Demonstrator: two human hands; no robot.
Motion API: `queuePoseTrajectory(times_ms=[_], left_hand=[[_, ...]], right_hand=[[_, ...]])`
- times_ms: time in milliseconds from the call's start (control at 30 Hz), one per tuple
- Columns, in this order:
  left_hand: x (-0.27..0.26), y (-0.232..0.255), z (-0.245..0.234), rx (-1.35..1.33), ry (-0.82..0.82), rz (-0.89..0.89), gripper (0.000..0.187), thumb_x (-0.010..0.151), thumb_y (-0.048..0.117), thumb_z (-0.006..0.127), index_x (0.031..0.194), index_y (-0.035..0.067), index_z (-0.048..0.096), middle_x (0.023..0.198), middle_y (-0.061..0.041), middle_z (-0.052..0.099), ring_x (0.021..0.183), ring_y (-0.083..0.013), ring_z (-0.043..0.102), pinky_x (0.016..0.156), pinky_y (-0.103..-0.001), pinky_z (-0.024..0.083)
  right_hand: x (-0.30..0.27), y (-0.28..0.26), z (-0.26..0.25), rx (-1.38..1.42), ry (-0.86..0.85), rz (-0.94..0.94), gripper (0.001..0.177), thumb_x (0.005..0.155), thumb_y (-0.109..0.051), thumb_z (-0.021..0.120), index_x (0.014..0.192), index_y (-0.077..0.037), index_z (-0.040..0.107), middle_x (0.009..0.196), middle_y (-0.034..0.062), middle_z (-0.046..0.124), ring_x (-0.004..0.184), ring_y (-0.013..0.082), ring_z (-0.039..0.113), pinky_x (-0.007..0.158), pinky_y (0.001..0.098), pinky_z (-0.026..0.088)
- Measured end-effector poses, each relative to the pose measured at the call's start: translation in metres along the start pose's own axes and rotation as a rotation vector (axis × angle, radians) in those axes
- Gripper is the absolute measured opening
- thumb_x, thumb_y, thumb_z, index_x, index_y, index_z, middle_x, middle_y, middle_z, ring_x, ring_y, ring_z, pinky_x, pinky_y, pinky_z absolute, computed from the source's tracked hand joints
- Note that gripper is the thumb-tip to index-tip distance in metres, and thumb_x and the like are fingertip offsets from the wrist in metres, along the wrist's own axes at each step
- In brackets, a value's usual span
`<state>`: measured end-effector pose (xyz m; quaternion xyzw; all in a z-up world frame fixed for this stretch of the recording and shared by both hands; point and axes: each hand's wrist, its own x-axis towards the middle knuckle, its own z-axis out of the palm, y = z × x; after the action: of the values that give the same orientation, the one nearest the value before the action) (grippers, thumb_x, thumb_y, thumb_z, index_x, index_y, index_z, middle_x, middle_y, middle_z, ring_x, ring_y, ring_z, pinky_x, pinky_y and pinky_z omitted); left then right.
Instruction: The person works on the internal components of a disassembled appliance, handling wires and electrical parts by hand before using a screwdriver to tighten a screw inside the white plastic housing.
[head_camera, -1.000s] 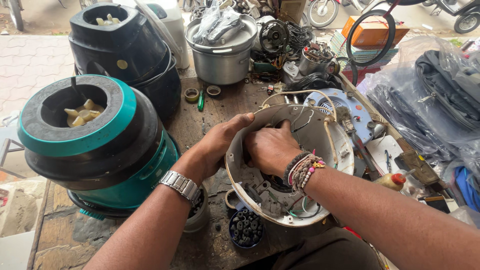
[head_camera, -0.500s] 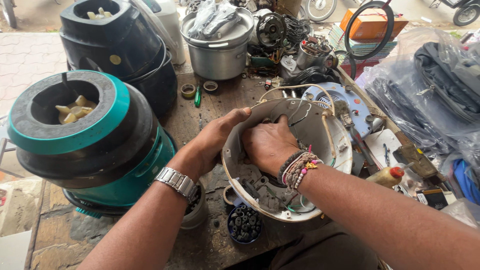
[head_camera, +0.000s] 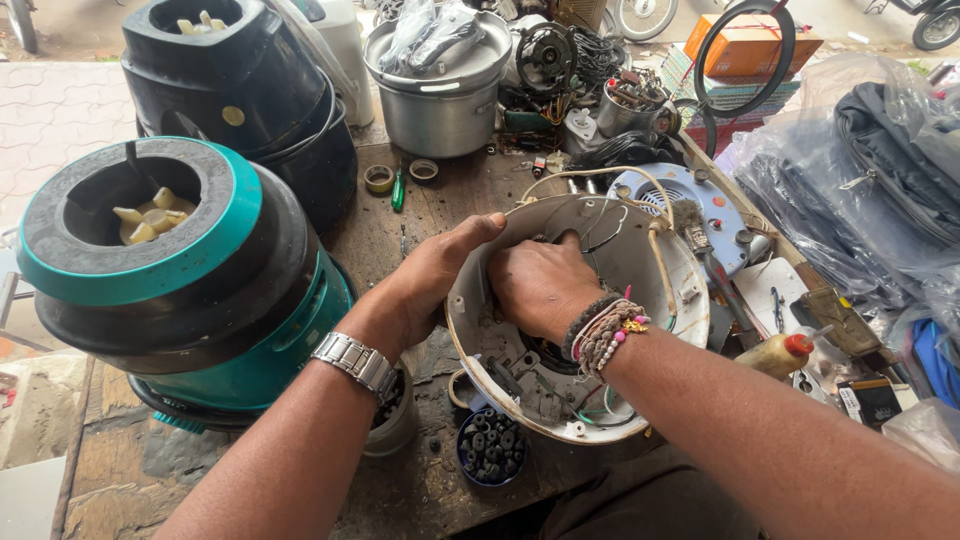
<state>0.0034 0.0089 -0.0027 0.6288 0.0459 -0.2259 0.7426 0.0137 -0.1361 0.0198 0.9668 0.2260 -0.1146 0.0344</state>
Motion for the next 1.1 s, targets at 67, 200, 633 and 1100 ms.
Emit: queuePoseTrajectory(times_ms=[67, 200, 633, 1100], left_hand=[[0.0, 0.0, 0.001, 0.006, 0.02, -0.018, 0.077, 0.09, 0.057, 0.05, 0.138, -0.003, 0.056, 0.118, -0.026, 0.07, 0.101, -0.0278, 0.073, 0.081, -0.035, 0.061], [-0.002, 0.002, 0.003, 0.012, 0.034, -0.018, 0.079, 0.089, 0.057, 0.049, 0.137, -0.005, 0.058, 0.115, -0.028, 0.07, 0.098, -0.0306, 0.072, 0.076, -0.037, 0.059], [-0.003, 0.002, 0.005, -0.019, 0.014, -0.029, 0.082, 0.083, 0.061, 0.053, 0.137, 0.0, 0.059, 0.118, -0.024, 0.07, 0.1, -0.0301, 0.071, 0.077, -0.037, 0.059], [-0.001, 0.0, 0.001, -0.033, 0.021, -0.031, 0.078, 0.089, 0.06, 0.053, 0.133, -0.003, 0.063, 0.108, -0.025, 0.07, 0.087, -0.0295, 0.071, 0.068, -0.04, 0.059]], right_hand=[[0.001, 0.0, 0.001, 0.006, 0.01, 0.002, 0.016, 0.09, -0.023, 0.066, 0.102, -0.019, 0.076, 0.105, 0.0041, 0.074, 0.104, 0.0244, 0.068, 0.098, 0.0557, 0.039], [0.001, 0.0, 0.003, -0.023, 0.002, 0.005, 0.016, 0.089, -0.026, 0.066, 0.101, -0.02, 0.076, 0.103, 0.0037, 0.075, 0.106, 0.0232, 0.067, 0.098, 0.0548, 0.038], [-0.002, -0.002, 0.002, -0.091, 0.002, 0.001, 0.018, 0.094, -0.03, 0.06, 0.1, -0.023, 0.075, 0.105, 0.0021, 0.075, 0.103, 0.0229, 0.069, 0.091, 0.0514, 0.041], [-0.037, 0.007, -0.042, -0.041, 0.032, -0.123, 0.022, 0.091, -0.031, 0.066, 0.107, -0.019, 0.076, 0.099, 0.0066, 0.075, 0.104, 0.0243, 0.067, 0.106, 0.0544, 0.032]])
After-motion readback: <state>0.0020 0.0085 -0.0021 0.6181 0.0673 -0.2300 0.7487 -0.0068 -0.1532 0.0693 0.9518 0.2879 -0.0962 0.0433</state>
